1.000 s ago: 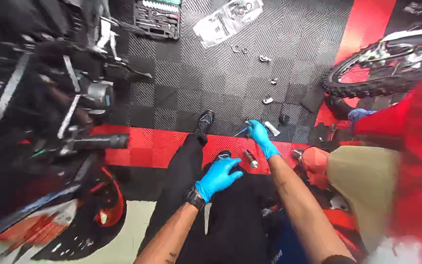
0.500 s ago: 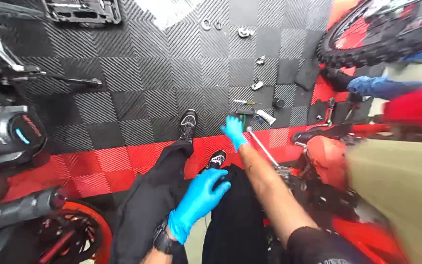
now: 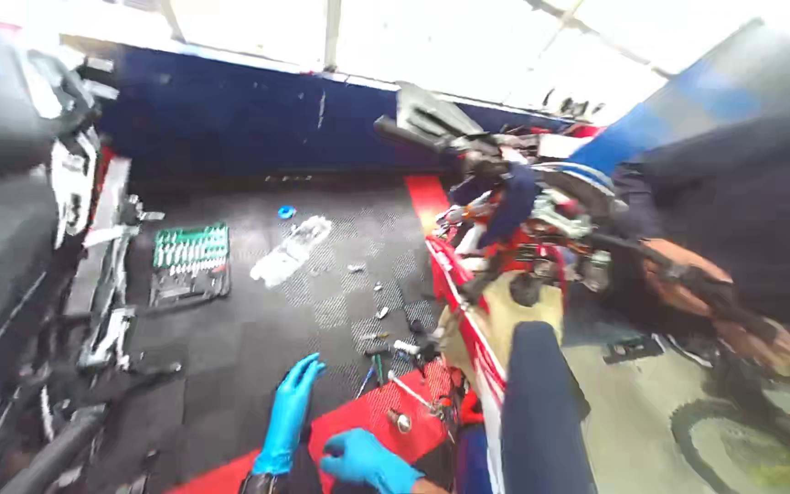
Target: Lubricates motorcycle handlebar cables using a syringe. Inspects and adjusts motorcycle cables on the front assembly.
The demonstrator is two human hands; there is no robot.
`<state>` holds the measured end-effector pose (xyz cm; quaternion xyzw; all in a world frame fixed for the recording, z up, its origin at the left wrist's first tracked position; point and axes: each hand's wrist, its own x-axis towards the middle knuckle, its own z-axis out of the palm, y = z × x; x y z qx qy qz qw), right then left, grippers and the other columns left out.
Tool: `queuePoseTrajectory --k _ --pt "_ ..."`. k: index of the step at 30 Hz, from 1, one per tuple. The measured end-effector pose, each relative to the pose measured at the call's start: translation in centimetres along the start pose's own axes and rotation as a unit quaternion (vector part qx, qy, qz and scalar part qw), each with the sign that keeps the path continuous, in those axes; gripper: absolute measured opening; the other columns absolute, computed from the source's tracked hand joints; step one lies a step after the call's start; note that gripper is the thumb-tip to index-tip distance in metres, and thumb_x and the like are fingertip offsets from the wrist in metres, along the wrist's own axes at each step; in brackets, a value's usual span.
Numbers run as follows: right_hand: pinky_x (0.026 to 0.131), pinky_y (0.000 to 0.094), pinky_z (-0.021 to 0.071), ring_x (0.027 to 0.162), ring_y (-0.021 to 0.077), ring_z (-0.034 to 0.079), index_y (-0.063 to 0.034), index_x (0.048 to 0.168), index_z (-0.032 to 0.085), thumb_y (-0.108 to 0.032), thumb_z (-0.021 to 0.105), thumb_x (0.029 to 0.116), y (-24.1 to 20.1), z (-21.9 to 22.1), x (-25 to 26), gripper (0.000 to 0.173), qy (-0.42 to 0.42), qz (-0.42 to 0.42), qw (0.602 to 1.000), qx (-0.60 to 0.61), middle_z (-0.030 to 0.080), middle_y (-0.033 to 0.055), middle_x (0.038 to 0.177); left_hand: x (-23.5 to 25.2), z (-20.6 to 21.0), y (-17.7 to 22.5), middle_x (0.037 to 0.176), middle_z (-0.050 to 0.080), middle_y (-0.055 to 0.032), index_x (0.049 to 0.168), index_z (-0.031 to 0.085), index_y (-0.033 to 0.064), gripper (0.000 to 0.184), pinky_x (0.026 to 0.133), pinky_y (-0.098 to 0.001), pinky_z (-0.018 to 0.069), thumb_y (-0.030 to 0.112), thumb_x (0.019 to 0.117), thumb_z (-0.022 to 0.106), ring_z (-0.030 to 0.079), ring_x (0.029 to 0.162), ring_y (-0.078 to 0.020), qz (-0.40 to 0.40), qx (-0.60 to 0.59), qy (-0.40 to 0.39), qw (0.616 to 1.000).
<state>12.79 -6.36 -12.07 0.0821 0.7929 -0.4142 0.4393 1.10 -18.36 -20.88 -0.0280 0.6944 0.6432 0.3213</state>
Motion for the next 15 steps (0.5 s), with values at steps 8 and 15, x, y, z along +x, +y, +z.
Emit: queuePoseTrajectory --k 8,15 --pt "0.095 0.0418 0.0563 0.101 0.0177 0.070 -0.0078 0.112 0.075 -0.029 0.064 0.0987 5.9 -18.0 -20.7 0.027 0.494 -0.060 0.859 0.119 0.074 0.0074 0.107 -1.4 -0.6 15.6 0.116 0.072 -0.0108 0.136 0.057 -0.0025 0.040 0.094 -0.0308 0.0558 0.024 0.1101 0.041 0.070 0.102 -0.0135 0.121 -0.059 0.024 0.991" --pt "0.095 0.0599 0.0511 0.115 0.0375 0.066 -0.0056 0.133 0.063 -0.030 0.056 0.1008 -1.9 -40.5 -19.3 0.041 0.720 0.147 0.674 0.077 0.068 0.0192 0.124 -0.4 6.1 33.3 0.116 0.073 -0.0117 0.133 0.060 -0.0041 0.040 0.098 -0.0349 0.0556 0.018 0.1077 0.040 0.070 0.107 -0.0198 0.307 -0.012 -0.154 0.939"
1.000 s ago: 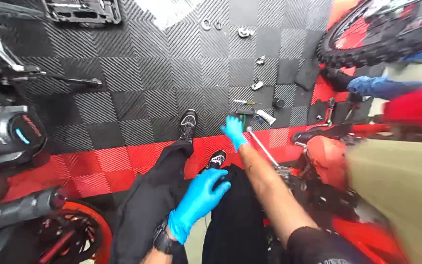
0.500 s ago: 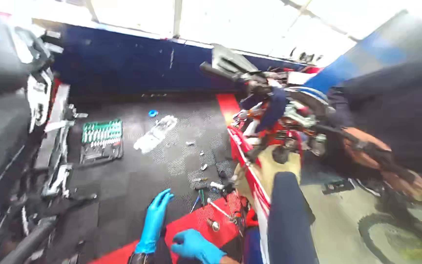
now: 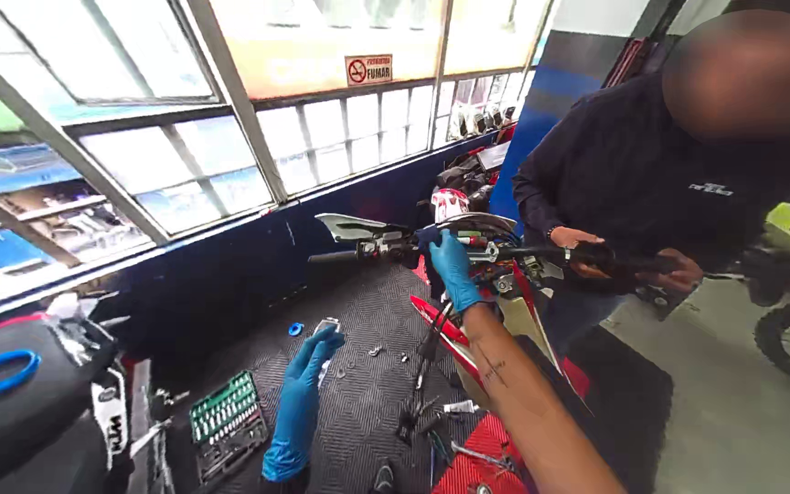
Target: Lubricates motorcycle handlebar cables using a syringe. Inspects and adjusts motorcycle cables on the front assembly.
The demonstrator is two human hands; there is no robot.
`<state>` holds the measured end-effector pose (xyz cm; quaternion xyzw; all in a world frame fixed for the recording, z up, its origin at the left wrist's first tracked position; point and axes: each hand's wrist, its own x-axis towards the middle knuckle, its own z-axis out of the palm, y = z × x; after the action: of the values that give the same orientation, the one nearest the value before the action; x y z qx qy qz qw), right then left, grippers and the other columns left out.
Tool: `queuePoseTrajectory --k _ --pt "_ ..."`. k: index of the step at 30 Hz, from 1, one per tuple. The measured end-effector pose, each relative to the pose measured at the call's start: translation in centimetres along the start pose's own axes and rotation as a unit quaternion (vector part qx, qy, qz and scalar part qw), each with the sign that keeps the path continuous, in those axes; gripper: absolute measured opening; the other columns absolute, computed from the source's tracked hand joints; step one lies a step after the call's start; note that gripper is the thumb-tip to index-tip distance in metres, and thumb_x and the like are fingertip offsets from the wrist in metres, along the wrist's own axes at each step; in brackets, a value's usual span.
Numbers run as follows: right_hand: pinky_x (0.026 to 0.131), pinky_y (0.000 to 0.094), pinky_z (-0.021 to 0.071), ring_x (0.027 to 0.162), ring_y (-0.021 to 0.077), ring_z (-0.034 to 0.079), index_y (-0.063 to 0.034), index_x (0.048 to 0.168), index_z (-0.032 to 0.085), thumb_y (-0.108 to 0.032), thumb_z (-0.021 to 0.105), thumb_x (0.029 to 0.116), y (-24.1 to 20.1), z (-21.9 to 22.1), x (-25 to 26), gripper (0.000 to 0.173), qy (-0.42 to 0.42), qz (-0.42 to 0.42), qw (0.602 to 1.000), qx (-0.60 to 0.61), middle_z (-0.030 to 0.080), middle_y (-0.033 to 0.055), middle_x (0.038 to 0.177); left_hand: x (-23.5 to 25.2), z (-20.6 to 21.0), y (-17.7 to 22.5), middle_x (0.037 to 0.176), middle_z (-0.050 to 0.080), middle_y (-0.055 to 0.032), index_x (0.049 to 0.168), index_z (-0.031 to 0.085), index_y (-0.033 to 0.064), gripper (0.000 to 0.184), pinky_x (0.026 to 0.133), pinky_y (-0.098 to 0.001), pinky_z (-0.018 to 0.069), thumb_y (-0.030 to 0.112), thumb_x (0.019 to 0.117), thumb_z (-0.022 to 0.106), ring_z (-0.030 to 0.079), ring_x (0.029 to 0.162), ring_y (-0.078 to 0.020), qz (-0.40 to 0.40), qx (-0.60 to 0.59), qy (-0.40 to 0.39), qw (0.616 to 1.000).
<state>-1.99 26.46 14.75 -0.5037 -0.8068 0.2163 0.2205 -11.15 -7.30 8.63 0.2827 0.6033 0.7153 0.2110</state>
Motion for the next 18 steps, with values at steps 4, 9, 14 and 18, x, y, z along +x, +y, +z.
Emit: queuePoseTrajectory --k 4,9,14,18 --pt "0.092 0.0477 0.0545 0.104 0.0259 0.069 -0.0040 0.107 0.073 -0.016 0.055 0.0989 -0.7 -1.4 -1.3 0.023 0.055 -0.106 0.984 0.133 0.072 0.0136 0.108 3.9 3.8 3.1 0.118 0.072 -0.0122 0.132 0.062 -0.0041 0.036 0.103 -0.0363 0.0544 0.016 0.1060 0.046 0.069 0.112 -0.0215 0.040 -0.006 -0.107 0.993" --pt "0.101 0.0330 0.0515 0.114 0.0168 0.062 0.0015 0.099 0.072 -0.006 0.063 0.0917 -3.2 -6.4 -8.3 0.014 -0.012 -0.304 0.883 0.358 0.068 0.0126 0.112 9.1 8.4 4.2 0.128 0.068 -0.0116 0.136 0.059 -0.0036 0.045 0.105 -0.0353 0.0525 0.029 0.1076 0.045 0.065 0.118 -0.0185 0.097 0.002 -0.186 0.978" --pt "0.097 0.0402 0.0534 0.110 0.0235 0.066 -0.0031 0.098 0.074 -0.021 0.068 0.0960 -5.8 -6.8 -14.3 0.019 0.103 -0.351 0.885 0.288 0.072 0.0121 0.106 7.6 11.0 6.8 0.103 0.074 0.0060 0.114 0.071 0.0098 0.027 0.086 -0.0256 0.0597 0.021 0.1071 0.047 0.070 0.094 -0.0050 0.131 -0.093 -0.131 0.978" --pt "0.113 0.0448 0.0456 0.128 0.0297 0.061 0.0064 0.122 0.069 -0.016 0.051 0.1014 -8.7 -5.3 -16.1 0.035 0.109 -0.331 0.855 0.385 0.068 0.0200 0.129 4.0 11.8 8.7 0.101 0.074 0.0079 0.109 0.073 0.0201 0.030 0.085 -0.0260 0.0586 0.035 0.1073 0.047 0.070 0.094 -0.0049 0.121 -0.163 -0.136 0.970"
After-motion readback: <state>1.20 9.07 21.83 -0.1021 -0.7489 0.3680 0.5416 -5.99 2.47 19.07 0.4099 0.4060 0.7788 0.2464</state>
